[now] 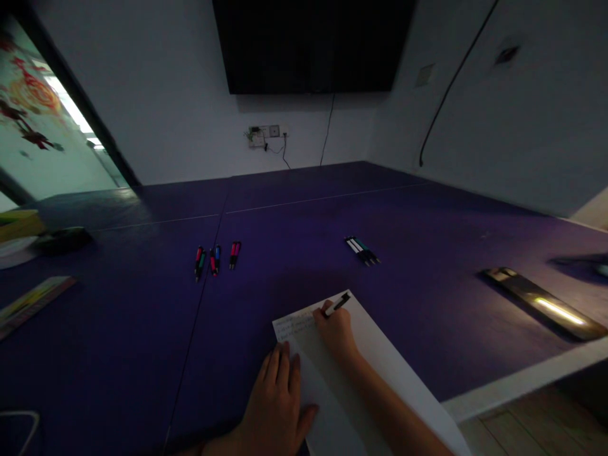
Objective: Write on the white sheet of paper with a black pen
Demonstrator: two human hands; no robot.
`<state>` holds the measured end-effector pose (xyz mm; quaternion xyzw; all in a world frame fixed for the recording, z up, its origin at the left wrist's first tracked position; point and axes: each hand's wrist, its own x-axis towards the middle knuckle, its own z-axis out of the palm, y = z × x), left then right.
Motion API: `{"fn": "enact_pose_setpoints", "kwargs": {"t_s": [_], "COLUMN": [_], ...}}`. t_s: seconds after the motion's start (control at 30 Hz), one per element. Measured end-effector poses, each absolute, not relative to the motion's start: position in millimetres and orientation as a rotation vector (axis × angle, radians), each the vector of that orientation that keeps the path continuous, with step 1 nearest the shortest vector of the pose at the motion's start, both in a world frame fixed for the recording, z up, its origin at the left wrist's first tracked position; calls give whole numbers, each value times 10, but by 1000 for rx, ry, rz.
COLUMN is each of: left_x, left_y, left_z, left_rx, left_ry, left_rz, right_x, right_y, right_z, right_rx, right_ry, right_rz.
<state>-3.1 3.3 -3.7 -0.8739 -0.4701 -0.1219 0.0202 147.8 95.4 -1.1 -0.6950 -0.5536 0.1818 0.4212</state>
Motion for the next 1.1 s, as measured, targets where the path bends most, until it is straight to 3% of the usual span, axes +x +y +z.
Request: {"fn": "enact_pose_setpoints", "kwargs": {"t_s": [1.1], "left_x": [-42], "left_y": [65], "left_z": [46], "left_rx": [-2704], "left_ry": [-1482], "left_rz": [-296], "right_x": [1512], "right_y": [1028], "right_z": [-23], "right_rx": [-1613], "right_ry": [-1302], "right_rz": [560]}}
